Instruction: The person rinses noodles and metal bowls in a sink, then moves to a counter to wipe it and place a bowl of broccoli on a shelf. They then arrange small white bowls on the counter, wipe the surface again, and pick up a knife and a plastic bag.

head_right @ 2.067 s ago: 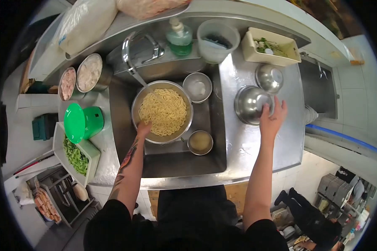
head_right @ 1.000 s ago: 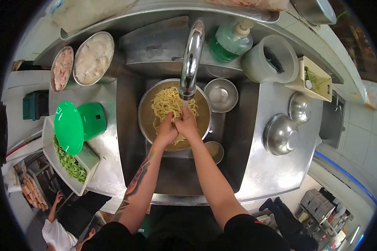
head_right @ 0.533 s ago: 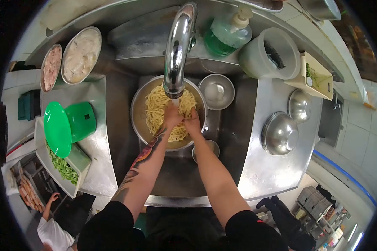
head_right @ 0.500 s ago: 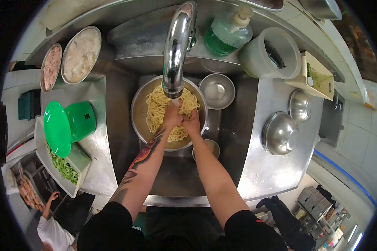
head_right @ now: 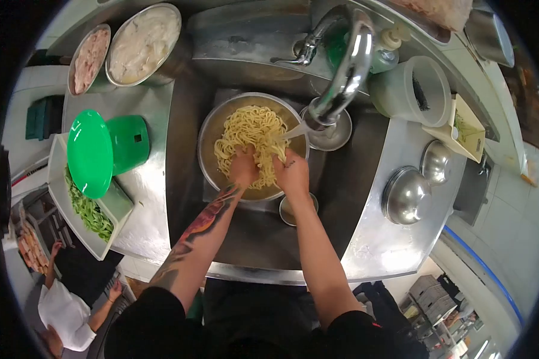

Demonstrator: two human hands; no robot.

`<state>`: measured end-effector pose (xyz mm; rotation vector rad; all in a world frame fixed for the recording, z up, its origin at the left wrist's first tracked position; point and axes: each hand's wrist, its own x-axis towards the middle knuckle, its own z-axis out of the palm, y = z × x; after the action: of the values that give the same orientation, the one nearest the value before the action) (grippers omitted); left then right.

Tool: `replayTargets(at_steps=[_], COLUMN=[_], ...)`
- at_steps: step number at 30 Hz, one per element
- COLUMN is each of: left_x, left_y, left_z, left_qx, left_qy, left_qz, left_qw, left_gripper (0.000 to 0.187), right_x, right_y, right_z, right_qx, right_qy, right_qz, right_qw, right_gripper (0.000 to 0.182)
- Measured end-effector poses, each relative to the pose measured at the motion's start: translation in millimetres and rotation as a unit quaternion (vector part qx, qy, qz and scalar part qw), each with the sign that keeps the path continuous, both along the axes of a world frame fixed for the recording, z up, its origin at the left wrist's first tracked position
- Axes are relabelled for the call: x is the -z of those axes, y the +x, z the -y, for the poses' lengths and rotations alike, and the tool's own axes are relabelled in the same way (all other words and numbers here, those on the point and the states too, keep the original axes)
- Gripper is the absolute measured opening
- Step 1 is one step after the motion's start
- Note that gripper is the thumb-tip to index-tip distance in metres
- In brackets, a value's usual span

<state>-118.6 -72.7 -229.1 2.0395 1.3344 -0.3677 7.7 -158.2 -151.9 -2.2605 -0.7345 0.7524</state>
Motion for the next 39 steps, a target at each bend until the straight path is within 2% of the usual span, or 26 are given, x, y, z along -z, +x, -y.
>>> replayTargets(at_steps=[2,3,4,5,6,7,8,10,12,14,16,18,19,22,23,25,27,28,30,32,33,34,36,37,39], left_x=[53,56,58,58,49,28,4,-52,-101,-136,-151,-157,-159,-144,-141,-136,-125,-119,-110,-102,-99,-97,-98,-98,-100], left_y=[-1,-3,-9,-13,-14,-13,-13,-9,-7,-5,-7,-10,-12,-30,-38,-55,-71,-77,-87,-96,-100,-103,-107,-107,-110], left_z=[13,7,2,2,1,-5,-11,-22,-28,-26,-16,-5,-2,9,11,9,8,7,6,1,-2,-5,-10,-13,-15], left_qx=[0.129,0.128,0.109,0.088,0.085,0.059,0.033,0.021,0.006,-0.015,-0.005,-0.041,-0.056,-0.015,-0.015,0.061,0.061,0.058,0.063,0.069,0.048,0.026,0.025,0.023,0.022], left_qy=[0.157,0.155,0.097,0.038,0.037,0.044,0.052,0.033,0.017,-0.009,-0.008,0.003,-0.031,-0.025,-0.025,-0.051,-0.063,-0.076,-0.051,-0.028,-0.062,-0.095,-0.109,-0.121,-0.108], left_qz=[-0.058,-0.057,-0.007,0.042,0.042,0.092,0.142,0.169,0.195,0.209,0.211,0.287,0.296,0.262,0.261,0.133,0.111,0.092,0.081,0.069,0.089,0.109,0.109,0.110,0.110], left_qw=[0.977,0.978,0.989,0.995,0.995,0.993,0.988,0.985,0.981,0.978,0.977,0.957,0.953,0.965,0.965,0.988,0.990,0.991,0.993,0.995,0.993,0.989,0.988,0.986,0.988], left_gripper=[0.039,0.039,0.035,0.031,0.031,0.026,0.022,0.022,0.021,0.021,0.025,0.030,0.032,0.034,0.034,0.035,0.035,0.035,0.035,0.035,0.034,0.034,0.034,0.034,0.033], right_x=[-53,-61,-68,-75,-83,-93,-94,-94,-99,-107,-118,-106,-98,-75,-46,32,63,71,85,114,126,128,124,109,68], right_y=[4,5,6,6,7,6,6,5,6,1,-2,-3,-4,4,4,-2,-27,-43,-64,-57,-52,-45,-28,-21,-15], right_z=[-14,-12,-11,-9,-10,-12,-11,-7,-5,-7,-12,-10,-8,-14,-12,-9,-23,-30,-39,-45,-46,-48,-52,-52,-46], right_qx=[-0.027,-0.057,-0.058,-0.046,-0.033,-0.028,-0.030,-0.065,-0.071,-0.077,-0.056,-0.043,-0.028,-0.057,-0.057,-0.156,-0.246,-0.243,-0.284,-0.304,-0.328,-0.328,-0.258,-0.245,-0.230], right_qy=[-0.071,-0.055,-0.060,-0.043,-0.022,0.004,0.004,0.040,0.049,0.058,0.051,0.041,0.030,-0.015,-0.015,-0.110,-0.122,-0.122,-0.231,-0.210,-0.189,-0.191,-0.206,-0.174,-0.134], right_qz=[0.005,0.067,0.067,0.004,-0.057,-0.088,-0.088,-0.030,-0.019,-0.007,-0.017,-0.046,-0.076,-0.072,-0.073,0.091,0.109,0.106,0.205,0.227,0.250,0.248,0.104,0.082,0.079], right_qw=[0.997,0.995,0.994,0.998,0.998,0.996,0.996,0.997,0.996,0.995,0.997,0.997,0.996,0.996,0.996,0.977,0.955,0.956,0.908,0.901,0.891,0.891,0.938,0.950,0.961], right_gripper=[0.019,0.018,0.018,0.017,0.016,0.014,0.014,0.017,0.020,0.024,0.029,0.029,0.029,0.032,0.032,0.040,0.047,0.047,0.051,0.050,0.049,0.049,0.044,0.037,0.037])
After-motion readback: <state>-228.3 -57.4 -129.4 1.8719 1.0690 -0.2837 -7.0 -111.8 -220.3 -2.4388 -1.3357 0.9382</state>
